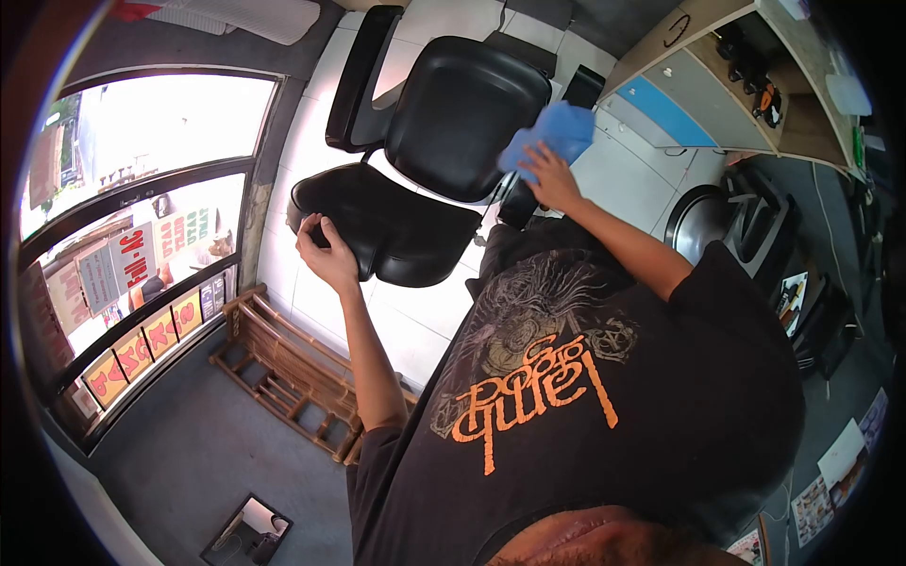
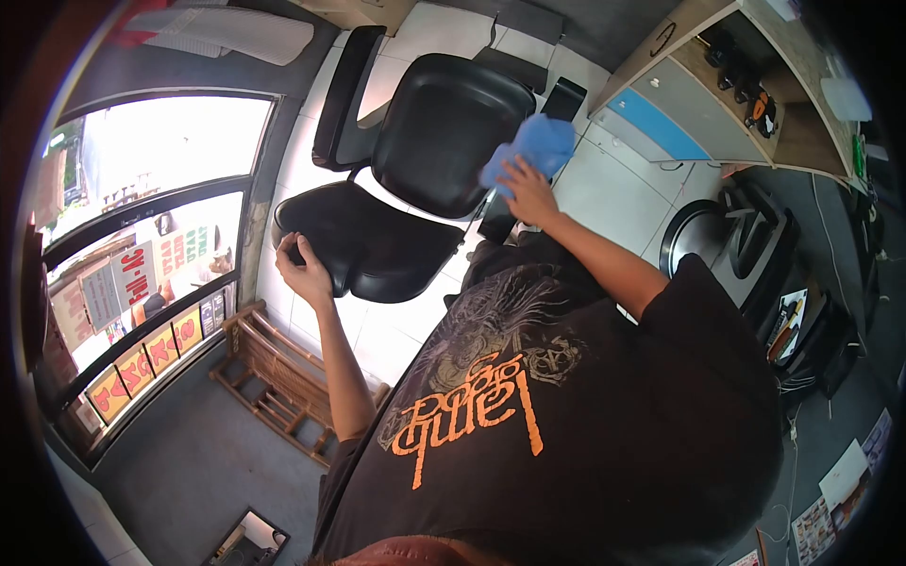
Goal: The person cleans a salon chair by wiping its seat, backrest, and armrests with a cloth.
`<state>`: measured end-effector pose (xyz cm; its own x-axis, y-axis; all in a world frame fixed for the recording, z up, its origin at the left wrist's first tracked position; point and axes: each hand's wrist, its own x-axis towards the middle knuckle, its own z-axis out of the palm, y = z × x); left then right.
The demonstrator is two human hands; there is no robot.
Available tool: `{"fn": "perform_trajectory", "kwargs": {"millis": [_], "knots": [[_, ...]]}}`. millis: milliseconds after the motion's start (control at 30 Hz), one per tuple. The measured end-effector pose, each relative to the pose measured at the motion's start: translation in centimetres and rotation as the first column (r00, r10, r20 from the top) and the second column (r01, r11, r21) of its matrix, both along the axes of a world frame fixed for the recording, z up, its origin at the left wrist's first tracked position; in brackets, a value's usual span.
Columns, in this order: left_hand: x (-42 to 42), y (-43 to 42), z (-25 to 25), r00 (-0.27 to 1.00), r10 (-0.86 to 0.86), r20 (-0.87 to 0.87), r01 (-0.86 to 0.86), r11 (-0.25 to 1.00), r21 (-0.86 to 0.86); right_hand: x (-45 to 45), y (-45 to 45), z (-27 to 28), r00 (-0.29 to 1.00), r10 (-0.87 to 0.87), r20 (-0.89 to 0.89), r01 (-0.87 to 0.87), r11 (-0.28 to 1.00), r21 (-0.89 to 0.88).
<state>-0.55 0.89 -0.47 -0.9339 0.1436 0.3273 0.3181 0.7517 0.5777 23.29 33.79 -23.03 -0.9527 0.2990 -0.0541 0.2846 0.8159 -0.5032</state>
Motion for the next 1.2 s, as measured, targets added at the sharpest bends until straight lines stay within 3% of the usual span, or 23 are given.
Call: {"fn": "perform_trajectory", "kwargs": {"millis": [100, 200, 300, 400, 467, 500, 600, 667, 767, 833, 900, 967, 1033, 1100, 1200], "knots": [[0.1, 0.0, 0.1, 1.000, -0.008, -0.005, 0.008, 1.000, -0.004, 0.3, -2.4, 0.8, 0.987, 0.036, 0.154, 0.033, 0.906, -0.421], [0.1, 0.0, 0.1, 1.000, -0.011, -0.003, 0.011, 1.000, -0.010, -0.2, -1.3, 1.8, 0.859, 0.106, 0.501, 0.368, 0.552, -0.748], [0.2, 0.0, 0.3, 1.000, -0.006, -0.007, 0.006, 1.000, -0.023, 0.3, 0.4, 4.5, 0.874, -0.123, 0.471, 0.483, 0.102, -0.870], [0.0, -0.2, 0.0, 0.999, -0.021, -0.034, 0.020, 0.999, -0.048, 0.5, 5.2, 4.6, 0.800, -0.393, 0.454, 0.446, -0.118, -0.887], [-0.1, -0.2, -0.1, 0.999, -0.027, -0.035, 0.025, 0.998, -0.053, 0.7, 10.0, 5.6, 0.722, -0.556, 0.413, 0.378, -0.183, -0.908], [-0.1, -0.2, 0.0, 0.999, -0.024, -0.023, 0.023, 0.999, -0.042, 0.5, 12.2, 8.6, 0.668, -0.629, 0.397, 0.364, -0.189, -0.912], [0.1, -0.1, 0.1, 1.000, -0.016, 0.001, 0.016, 1.000, -0.020, 0.3, 20.3, 8.7, 0.506, -0.828, 0.243, 0.387, -0.034, -0.921], [0.0, -0.1, 0.1, 1.000, -0.014, -0.002, 0.014, 1.000, -0.017, -0.1, 24.4, 8.8, 0.515, -0.855, 0.055, 0.563, 0.289, -0.774], [0.2, 0.1, 0.3, 1.000, -0.003, 0.007, 0.003, 1.000, -0.016, -2.1, 25.1, 7.8, 0.654, -0.756, 0.005, 0.711, 0.613, -0.344], [0.2, 0.1, 0.3, 1.000, -0.006, -0.001, 0.006, 1.000, -0.020, -3.3, 23.8, 0.3, 0.703, -0.704, -0.103, 0.662, 0.700, -0.269], [0.3, 0.1, 0.4, 1.000, -0.008, -0.005, 0.008, 1.000, -0.028, -3.1, 19.7, -7.7, 0.899, -0.393, -0.194, 0.418, 0.901, 0.111], [0.3, 0.2, 0.5, 1.000, -0.007, -0.007, 0.007, 0.999, -0.041, -2.3, 11.9, -4.1, 0.852, -0.500, -0.153, 0.507, 0.862, 0.006], [0.1, 0.1, 0.3, 1.000, -0.007, -0.005, 0.006, 1.000, -0.030, -0.6, 6.9, -2.6, 0.908, -0.400, -0.121, 0.402, 0.916, -0.011], [0.1, 0.2, 0.1, 1.000, -0.004, 0.001, 0.004, 1.000, -0.028, 1.4, 3.2, 1.3, 0.956, -0.272, 0.108, 0.284, 0.951, -0.123], [0.0, 0.2, 0.2, 1.000, -0.001, 0.002, 0.001, 0.999, -0.038, 3.7, 0.8, 2.6, 0.979, -0.101, 0.175, 0.149, 0.947, -0.286]]}}
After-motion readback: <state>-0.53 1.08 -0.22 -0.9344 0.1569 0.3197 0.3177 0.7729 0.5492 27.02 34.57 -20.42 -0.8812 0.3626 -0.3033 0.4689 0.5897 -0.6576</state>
